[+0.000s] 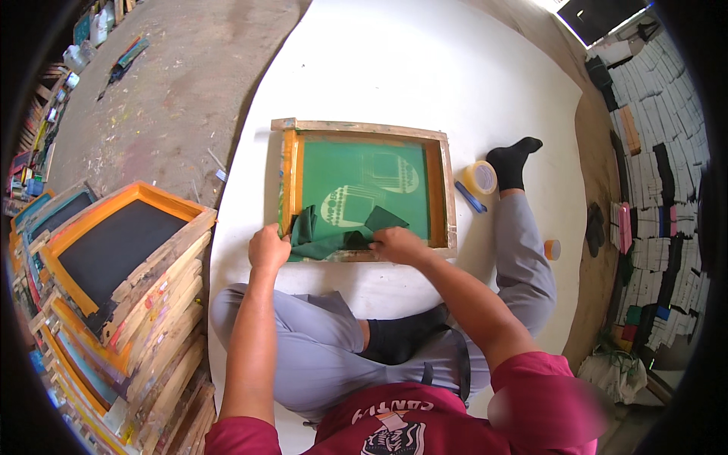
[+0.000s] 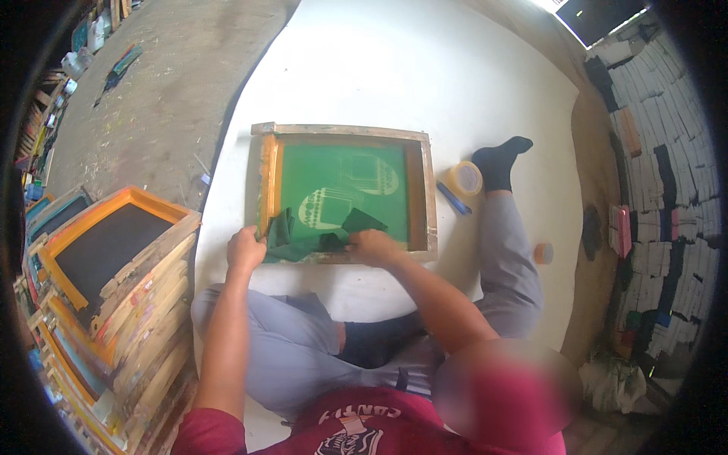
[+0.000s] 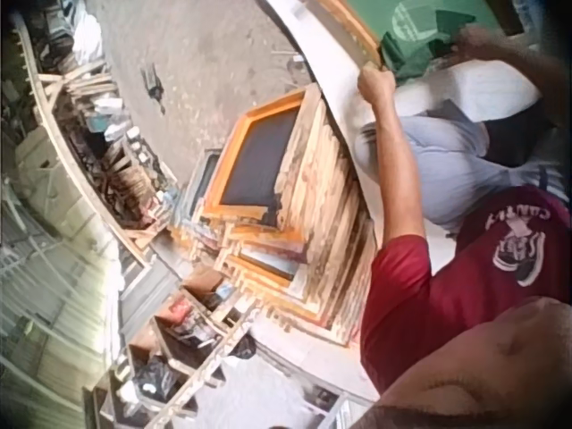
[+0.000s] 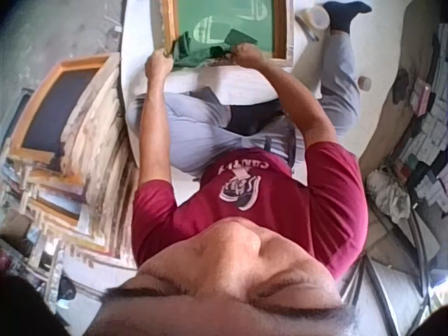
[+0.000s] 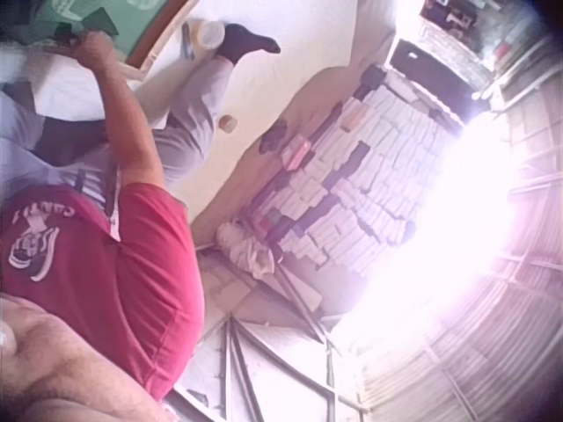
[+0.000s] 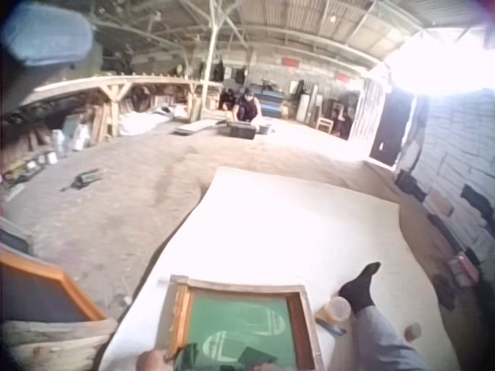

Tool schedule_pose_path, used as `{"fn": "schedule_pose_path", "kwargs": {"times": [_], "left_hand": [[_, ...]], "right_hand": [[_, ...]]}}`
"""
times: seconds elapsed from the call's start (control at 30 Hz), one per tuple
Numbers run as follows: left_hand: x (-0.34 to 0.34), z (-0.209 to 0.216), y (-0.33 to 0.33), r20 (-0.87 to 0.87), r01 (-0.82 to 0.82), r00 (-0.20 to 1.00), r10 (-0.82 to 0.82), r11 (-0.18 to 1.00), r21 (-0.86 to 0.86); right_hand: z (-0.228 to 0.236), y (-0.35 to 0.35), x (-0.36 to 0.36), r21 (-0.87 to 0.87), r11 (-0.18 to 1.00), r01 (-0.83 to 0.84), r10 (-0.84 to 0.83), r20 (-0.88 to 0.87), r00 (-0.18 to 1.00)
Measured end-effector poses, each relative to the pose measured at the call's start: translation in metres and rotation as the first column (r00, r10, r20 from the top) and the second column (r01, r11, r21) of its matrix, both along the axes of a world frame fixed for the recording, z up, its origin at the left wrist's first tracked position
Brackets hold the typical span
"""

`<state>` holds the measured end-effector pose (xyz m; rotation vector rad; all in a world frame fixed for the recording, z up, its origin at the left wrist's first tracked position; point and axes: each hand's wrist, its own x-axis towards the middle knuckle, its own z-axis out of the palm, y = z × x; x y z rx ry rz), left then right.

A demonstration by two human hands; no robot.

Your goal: The person sits on the floor and applies masking tape to the edges of a wooden screen-printing frame. They repeatedly tear tape, press it along the frame edges, and wipe the green screen surface with a cloth.

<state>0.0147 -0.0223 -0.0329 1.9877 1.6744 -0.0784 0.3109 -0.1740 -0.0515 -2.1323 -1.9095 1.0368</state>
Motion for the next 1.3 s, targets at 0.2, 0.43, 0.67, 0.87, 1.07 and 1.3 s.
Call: {"fn": "schedule_pose_path", "kwargs": {"times": [0.2,0.43,0.67,0.87,1.07,1.3], "left_hand": [[-0.003,-0.003,-0.002,0.039,-0.037,0.999,0.038,0.999,-0.019],[-0.002,0.014,-0.004,0.067,-0.054,0.996,0.058,0.997,-0.059],[0.001,0.002,-0.007,0.057,-0.050,0.997,0.057,0.990,-0.132],[-0.002,0.001,-0.013,0.031,-0.038,0.999,0.040,0.996,-0.079],[0.006,0.011,-0.008,-0.010,-0.009,1.000,0.009,0.998,-0.062],[0.010,0.024,0.004,-0.111,0.032,0.993,-0.041,0.996,-0.083]], "right_hand": [[0.011,0.032,0.015,0.355,0.842,0.406,-0.409,-0.071,0.910],[0.009,0.068,-0.104,0.096,0.977,0.191,-0.173,-0.165,0.971],[-0.016,0.075,-0.052,0.308,0.804,0.509,-0.493,-0.134,0.860],[0.039,-0.001,0.063,0.322,0.805,0.498,-0.593,0.453,0.666],[0.019,-0.067,0.098,0.161,0.828,0.537,-0.559,0.307,0.770],[0.037,-0.081,0.100,0.258,0.846,0.466,-0.527,0.283,0.801]]}}
